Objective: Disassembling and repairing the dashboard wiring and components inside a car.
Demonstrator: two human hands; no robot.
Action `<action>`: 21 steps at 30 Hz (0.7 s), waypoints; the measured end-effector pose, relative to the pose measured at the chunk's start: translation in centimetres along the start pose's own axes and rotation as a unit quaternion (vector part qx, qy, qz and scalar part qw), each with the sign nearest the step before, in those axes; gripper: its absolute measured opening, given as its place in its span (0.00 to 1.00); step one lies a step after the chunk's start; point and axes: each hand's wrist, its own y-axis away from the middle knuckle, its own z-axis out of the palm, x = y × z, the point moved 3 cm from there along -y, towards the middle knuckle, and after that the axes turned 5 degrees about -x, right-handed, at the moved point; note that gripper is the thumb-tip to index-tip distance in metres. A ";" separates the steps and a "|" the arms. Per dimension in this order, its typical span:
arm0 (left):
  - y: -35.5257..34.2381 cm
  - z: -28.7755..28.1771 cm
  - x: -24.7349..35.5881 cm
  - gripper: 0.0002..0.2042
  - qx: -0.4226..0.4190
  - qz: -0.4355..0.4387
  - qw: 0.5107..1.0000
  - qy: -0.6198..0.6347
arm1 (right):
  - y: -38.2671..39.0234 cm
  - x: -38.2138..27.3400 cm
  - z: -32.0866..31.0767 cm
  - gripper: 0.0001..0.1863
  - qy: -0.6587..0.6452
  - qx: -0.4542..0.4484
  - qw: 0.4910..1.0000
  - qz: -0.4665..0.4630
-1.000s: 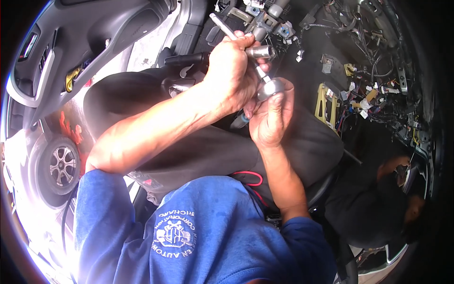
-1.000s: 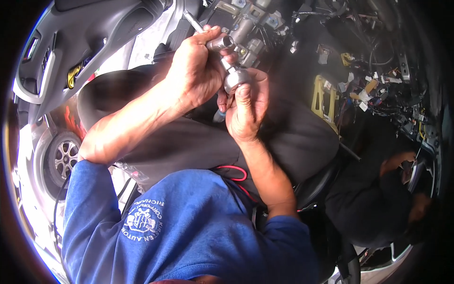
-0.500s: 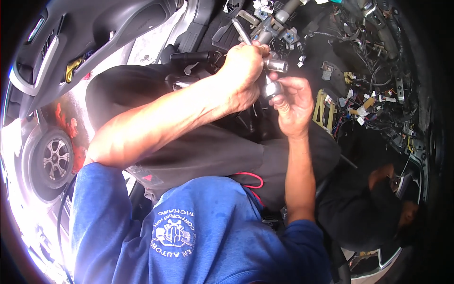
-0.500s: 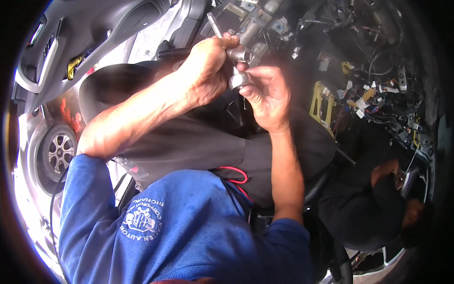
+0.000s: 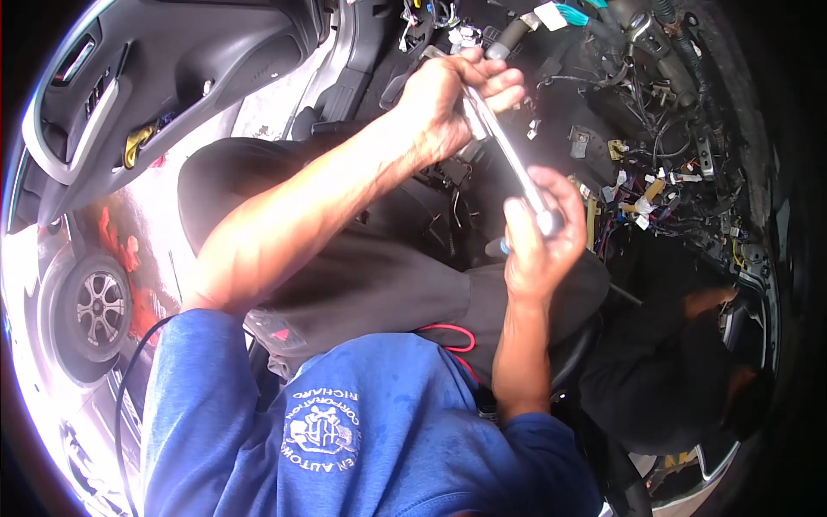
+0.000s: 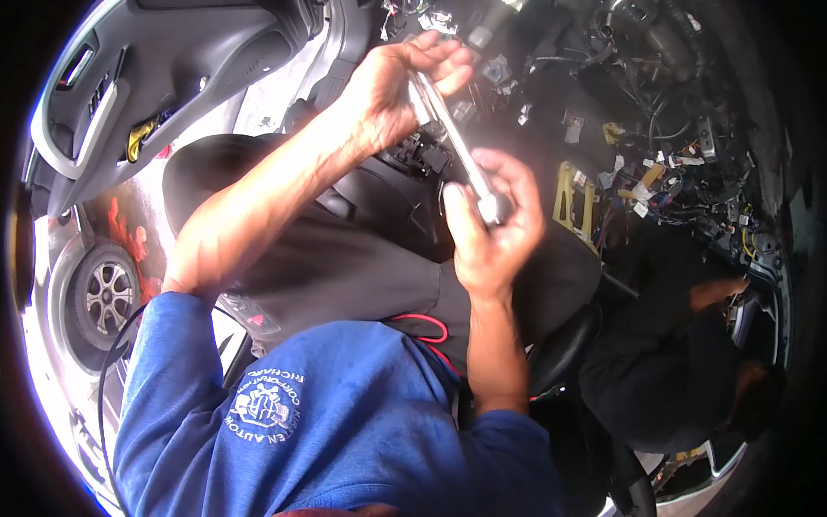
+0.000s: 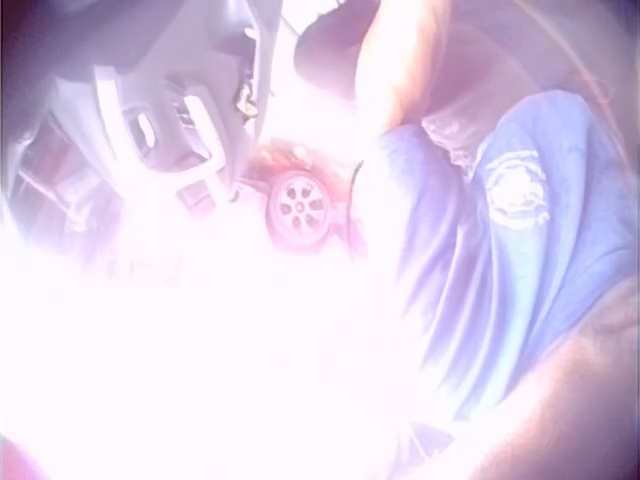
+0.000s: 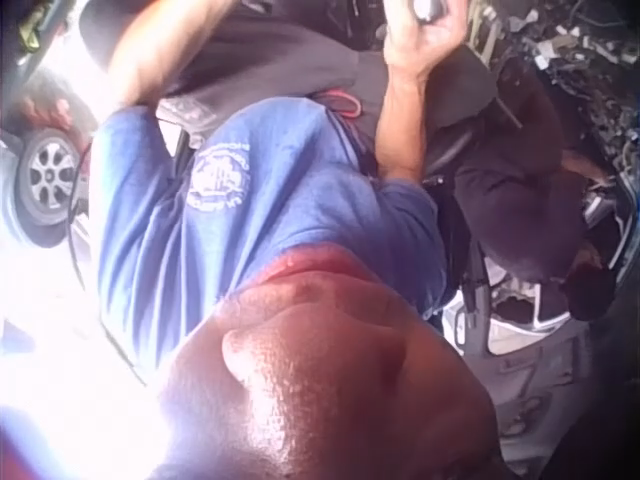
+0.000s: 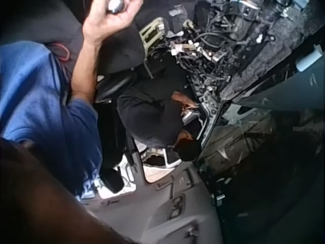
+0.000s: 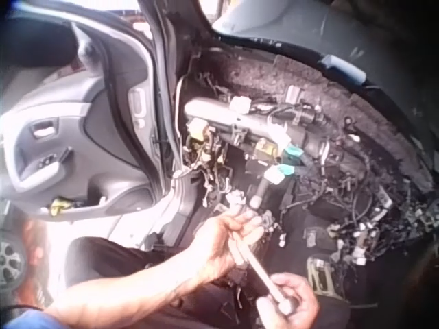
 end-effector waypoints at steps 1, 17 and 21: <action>-0.1 -0.1 0.4 0.25 0.021 0.020 0.999 -0.025 | 0.4 -0.4 -0.4 0.17 0.001 0.012 1.000 -0.011; -0.9 -0.5 3.8 0.05 0.065 0.093 0.993 -0.038 | 2.1 -1.1 -0.5 0.19 0.014 -0.008 0.999 -0.032; 0.4 2.7 4.2 0.03 -0.002 0.122 0.992 -0.020 | 3.7 -0.6 1.1 0.21 -0.169 0.027 0.981 0.088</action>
